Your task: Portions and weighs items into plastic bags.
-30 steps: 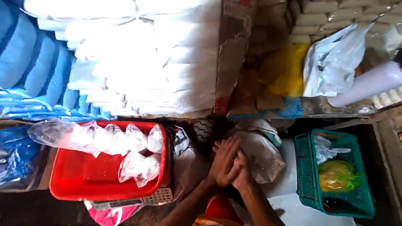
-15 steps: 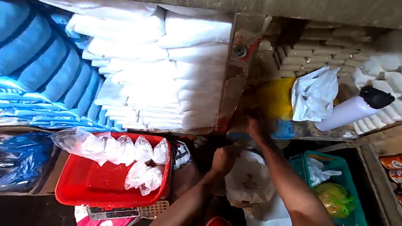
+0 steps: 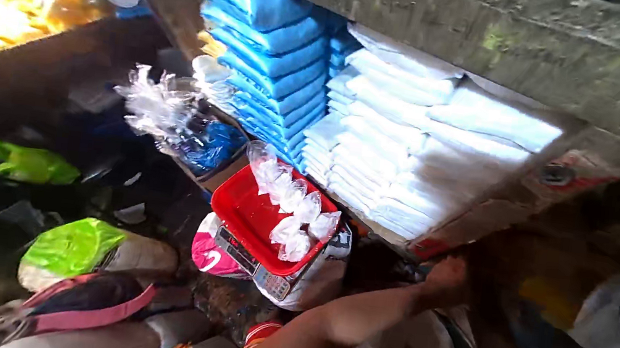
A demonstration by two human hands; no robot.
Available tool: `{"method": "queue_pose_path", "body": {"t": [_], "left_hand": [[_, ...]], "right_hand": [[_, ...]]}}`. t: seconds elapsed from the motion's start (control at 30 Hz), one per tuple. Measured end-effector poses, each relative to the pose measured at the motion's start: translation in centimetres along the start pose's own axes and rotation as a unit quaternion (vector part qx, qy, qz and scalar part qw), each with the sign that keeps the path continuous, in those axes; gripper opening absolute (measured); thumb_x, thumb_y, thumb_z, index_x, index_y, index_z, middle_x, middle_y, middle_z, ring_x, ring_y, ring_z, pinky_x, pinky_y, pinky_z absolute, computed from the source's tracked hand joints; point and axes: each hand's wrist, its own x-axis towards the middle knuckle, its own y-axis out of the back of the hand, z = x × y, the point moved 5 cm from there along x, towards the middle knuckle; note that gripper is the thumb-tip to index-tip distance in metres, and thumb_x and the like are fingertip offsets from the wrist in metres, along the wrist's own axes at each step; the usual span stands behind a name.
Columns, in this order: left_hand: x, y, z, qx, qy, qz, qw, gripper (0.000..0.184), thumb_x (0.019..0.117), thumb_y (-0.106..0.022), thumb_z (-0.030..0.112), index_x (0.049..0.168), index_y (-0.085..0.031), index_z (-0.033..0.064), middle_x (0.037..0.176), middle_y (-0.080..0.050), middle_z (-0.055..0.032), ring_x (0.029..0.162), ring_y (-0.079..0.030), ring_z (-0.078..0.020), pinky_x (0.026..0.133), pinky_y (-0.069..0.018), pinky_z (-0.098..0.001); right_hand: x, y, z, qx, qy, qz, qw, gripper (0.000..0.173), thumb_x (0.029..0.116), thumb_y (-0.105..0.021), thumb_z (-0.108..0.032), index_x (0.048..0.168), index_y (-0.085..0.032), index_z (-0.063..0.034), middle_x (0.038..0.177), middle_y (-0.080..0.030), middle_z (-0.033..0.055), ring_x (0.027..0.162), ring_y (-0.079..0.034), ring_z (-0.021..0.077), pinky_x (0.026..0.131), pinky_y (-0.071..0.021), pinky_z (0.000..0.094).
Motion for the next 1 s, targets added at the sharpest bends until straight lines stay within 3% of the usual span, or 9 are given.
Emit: {"method": "queue_pose_path", "body": {"t": [0.1,0.13,0.17,0.27,0.43,0.6,0.7,0.87,1.0], "left_hand": [[0.3,0.1,-0.4,0.015,0.001,-0.003,1.000,0.068,0.0958,-0.065,0.020,0.152,-0.037,-0.0053,0.142,-0.055,-0.0268,0.128,-0.058,-0.0385,0.105,-0.0500,-0.0538],[0.3,0.1,-0.5,0.027,0.000,-0.002,1.000,0.067,0.0969,-0.064,0.021,0.152,-0.038,-0.0052,0.142,-0.056,-0.0257,0.129,-0.058,-0.0374,0.106,-0.0499,-0.0528],[0.5,0.1,-0.6,0.034,-0.001,0.001,0.999,0.066,0.0967,-0.064,0.021,0.152,-0.039,-0.0048,0.141,-0.057,-0.0248,0.128,-0.059,-0.0369,0.105,-0.0502,-0.0527],[0.8,0.3,-0.4,0.035,-0.004,0.006,0.999,0.063,0.0958,-0.065,0.022,0.149,-0.044,-0.0043,0.136,-0.061,-0.0239,0.124,-0.061,-0.0369,0.102,-0.0515,-0.0543],[0.8,0.7,-0.5,0.042,-0.011,0.006,0.999,0.053,0.0977,-0.062,0.023,0.143,-0.051,-0.0034,0.132,-0.064,-0.0224,0.123,-0.062,-0.0358,0.102,-0.0517,-0.0544],[1.6,0.8,-0.5,0.042,-0.025,0.018,0.999,0.052,0.0989,-0.060,0.023,0.144,-0.051,0.0004,0.127,-0.066,-0.0210,0.117,-0.065,-0.0366,0.096,-0.0535,-0.0573],[2.2,0.5,-0.7,0.052,-0.009,0.007,0.999,0.053,0.0987,-0.060,0.025,0.145,-0.050,0.0022,0.129,-0.066,-0.0215,0.119,-0.065,-0.0380,0.097,-0.0525,-0.0588],[3.6,-0.7,-1.1,0.070,0.029,-0.021,0.997,0.053,0.1015,-0.058,0.029,0.149,-0.049,0.0069,0.139,-0.061,-0.0214,0.125,-0.061,-0.0393,0.101,-0.0501,-0.0604],[4.4,-1.3,-1.5,0.068,0.052,0.000,0.996,0.049,0.1042,-0.053,0.030,0.148,-0.051,0.0070,0.138,-0.061,-0.0221,0.124,-0.061,-0.0398,0.101,-0.0496,-0.0603]], "right_hand": [[1.2,-0.8,0.9,0.009,-0.060,-0.159,0.985,0.044,0.1099,-0.047,-0.021,0.146,-0.051,0.0030,0.152,-0.050,0.0241,0.144,-0.044,0.0376,0.121,-0.0300,0.0521],[1.1,-3.7,3.3,0.002,0.018,-0.026,1.000,0.042,0.1046,-0.052,-0.022,0.135,-0.062,0.0063,0.138,-0.060,0.0294,0.133,-0.054,0.0452,0.115,-0.0362,0.0608],[1.2,-5.3,4.8,-0.018,0.068,0.011,0.997,0.043,0.1048,-0.052,-0.024,0.133,-0.062,0.0056,0.135,-0.061,0.0300,0.130,-0.056,0.0468,0.111,-0.0392,0.0637],[1.3,-4.4,4.2,-0.033,0.083,-0.023,0.996,0.046,0.1077,-0.047,-0.027,0.141,-0.057,0.0037,0.142,-0.057,0.0276,0.136,-0.052,0.0423,0.115,-0.0376,0.0588],[0.9,-2.7,1.8,-0.019,0.029,-0.022,0.999,0.038,0.1072,-0.051,-0.021,0.135,-0.062,0.0036,0.136,-0.062,0.0246,0.131,-0.056,0.0368,0.113,-0.0408,0.0524],[1.8,-4.6,5.2,-0.119,0.101,0.016,0.988,0.039,0.1043,-0.050,-0.026,0.120,-0.069,0.0045,0.109,-0.070,0.0300,0.104,-0.068,0.0490,0.088,-0.0520,0.0676],[2.7,-4.1,5.3,-0.110,0.030,-0.006,0.993,0.036,0.1028,-0.055,-0.028,0.115,-0.071,0.0012,0.107,-0.072,0.0264,0.103,-0.069,0.0463,0.088,-0.0518,0.0668],[3.0,-4.1,6.9,0.047,-0.170,-0.068,0.982,0.036,0.1054,-0.055,-0.018,0.129,-0.064,0.0077,0.129,-0.065,0.0290,0.124,-0.061,0.0407,0.109,-0.0450,0.0550],[2.8,-2.7,6.9,0.092,-0.181,-0.094,0.975,0.035,0.1018,-0.062,-0.020,0.129,-0.066,0.0017,0.126,-0.067,0.0250,0.121,-0.063,0.0382,0.107,-0.0478,0.0551]]}}
